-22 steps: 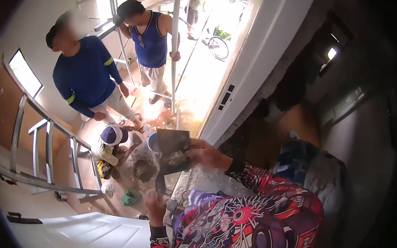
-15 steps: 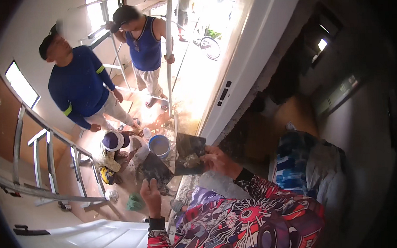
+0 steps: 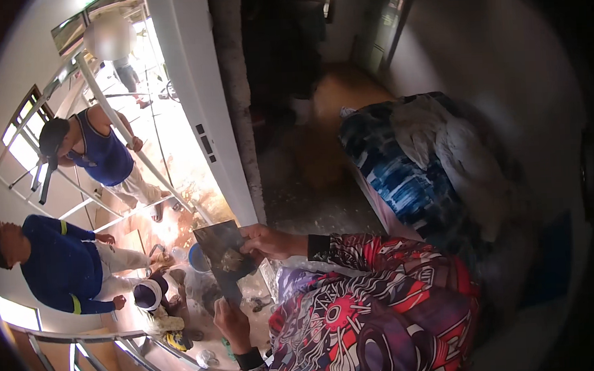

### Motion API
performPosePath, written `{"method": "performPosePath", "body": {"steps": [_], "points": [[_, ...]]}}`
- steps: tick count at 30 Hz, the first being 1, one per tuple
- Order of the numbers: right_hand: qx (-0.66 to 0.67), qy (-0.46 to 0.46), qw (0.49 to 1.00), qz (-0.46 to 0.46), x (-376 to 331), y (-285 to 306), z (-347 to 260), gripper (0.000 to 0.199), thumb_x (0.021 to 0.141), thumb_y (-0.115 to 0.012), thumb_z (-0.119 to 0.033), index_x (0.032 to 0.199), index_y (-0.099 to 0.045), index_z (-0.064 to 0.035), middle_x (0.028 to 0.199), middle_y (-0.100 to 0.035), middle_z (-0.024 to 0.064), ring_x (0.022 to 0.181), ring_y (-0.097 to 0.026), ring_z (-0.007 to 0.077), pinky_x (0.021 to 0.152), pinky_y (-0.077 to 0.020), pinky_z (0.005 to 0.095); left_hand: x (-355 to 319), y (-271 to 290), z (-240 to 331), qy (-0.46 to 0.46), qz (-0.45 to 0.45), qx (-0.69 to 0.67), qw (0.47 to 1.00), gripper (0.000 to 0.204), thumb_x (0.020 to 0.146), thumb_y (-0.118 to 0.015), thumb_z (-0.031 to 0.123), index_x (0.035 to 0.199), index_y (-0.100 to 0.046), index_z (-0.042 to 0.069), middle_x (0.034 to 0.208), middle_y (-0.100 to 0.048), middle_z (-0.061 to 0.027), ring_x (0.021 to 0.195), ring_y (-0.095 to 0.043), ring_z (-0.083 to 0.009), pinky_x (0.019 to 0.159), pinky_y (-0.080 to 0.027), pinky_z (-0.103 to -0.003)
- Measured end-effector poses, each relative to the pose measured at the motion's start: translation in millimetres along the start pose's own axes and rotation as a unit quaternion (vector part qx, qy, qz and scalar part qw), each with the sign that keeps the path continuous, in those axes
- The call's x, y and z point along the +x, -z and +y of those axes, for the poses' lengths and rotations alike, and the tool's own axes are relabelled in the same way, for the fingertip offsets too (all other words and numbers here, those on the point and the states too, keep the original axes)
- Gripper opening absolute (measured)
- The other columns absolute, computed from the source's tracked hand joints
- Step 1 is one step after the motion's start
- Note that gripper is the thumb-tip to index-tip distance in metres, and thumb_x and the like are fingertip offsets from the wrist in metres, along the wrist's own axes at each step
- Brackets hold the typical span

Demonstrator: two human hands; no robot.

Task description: The person holds and transfers mortar between two scraper plates and applies the mortar to the wall around the door frame using the plates.

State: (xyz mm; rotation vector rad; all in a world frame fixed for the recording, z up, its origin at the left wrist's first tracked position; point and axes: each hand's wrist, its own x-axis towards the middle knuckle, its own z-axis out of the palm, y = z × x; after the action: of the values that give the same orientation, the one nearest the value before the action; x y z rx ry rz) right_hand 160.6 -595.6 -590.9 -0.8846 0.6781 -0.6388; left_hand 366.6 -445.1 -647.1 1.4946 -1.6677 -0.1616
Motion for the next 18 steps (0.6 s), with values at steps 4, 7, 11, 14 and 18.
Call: {"method": "performPosePath", "body": {"steps": [4, 7, 11, 14, 18], "points": [[-0.013, 0.022, 1.0, -0.005, -2.9, -2.4, -6.9, 0.022, 0.089, -0.051, -0.002, 0.111, -0.057, -0.0025, 0.086, -0.064, 0.0052, 0.068, -0.067, 0.0147, 0.057, -0.0581, 0.0305, -16.7, 2.0, -22.3, 0.138, -0.004, -0.041, 0.99, 0.014, 0.088, -0.055, 0.002, 0.077, -0.049, -0.005, 0.068, -0.047, -0.0196, 0.058, -0.047, -0.0354, 0.055, -0.039, -0.042], [0.022, 0.015, 1.0, -0.003, -3.1, -2.0, -4.3, 0.026, 0.089, -0.051, -0.002, 0.114, -0.055, -0.002, 0.088, -0.065, 0.0062, 0.069, -0.068, 0.0165, 0.06, -0.0591, 0.0324, -16.6, 14.1, -22.7, 0.217, 0.01, -0.055, 0.975, 0.016, 0.091, -0.056, 0.006, 0.08, -0.053, -0.006, 0.068, -0.053, -0.0163, 0.058, -0.048, -0.0239, 0.055, -0.039, -0.036], [0.033, -0.016, 0.999, 0.008, -8.1, -6.5, 1.1, 0.019, 0.089, -0.054, -0.003, 0.108, -0.058, -0.0022, 0.089, -0.063, 0.0047, 0.069, -0.065, 0.0136, 0.058, -0.057, 0.0294, -17.4, 19.7, -30.9, 0.3, 0.12, -0.217, 0.921, 0.017, 0.094, -0.054, 0.009, 0.088, -0.057, -0.006, 0.075, -0.06, -0.0106, 0.065, -0.051, -0.0152, 0.057, -0.042, -0.031], [0.024, -0.035, 0.999, -0.014, -6.1, 3.7, 20.1, 0.024, 0.09, -0.052, -0.003, 0.113, -0.055, -0.0015, 0.093, -0.065, 0.0086, 0.069, -0.067, 0.0176, 0.061, -0.0588, 0.034, -7.6, 33.7, -19.1, 0.343, 0.146, -0.301, 0.878, 0.017, 0.096, -0.051, 0.009, 0.094, -0.059, -0.006, 0.081, -0.06, -0.0038, 0.071, -0.052, -0.0111, 0.064, -0.043, -0.026], [0.006, -0.043, 0.998, -0.041, -4.4, -0.5, 27.3, 0.026, 0.09, -0.05, -0.003, 0.116, -0.054, -0.0011, 0.095, -0.067, 0.0107, 0.07, -0.07, 0.0214, 0.063, -0.0608, 0.0387, -8.2, 34.9, -20.2, 0.314, 0.164, -0.3, 0.886, 0.016, 0.096, -0.051, 0.008, 0.093, -0.059, -0.006, 0.082, -0.06, -0.0041, 0.071, -0.051, -0.0106, 0.065, -0.043, -0.026]]}}
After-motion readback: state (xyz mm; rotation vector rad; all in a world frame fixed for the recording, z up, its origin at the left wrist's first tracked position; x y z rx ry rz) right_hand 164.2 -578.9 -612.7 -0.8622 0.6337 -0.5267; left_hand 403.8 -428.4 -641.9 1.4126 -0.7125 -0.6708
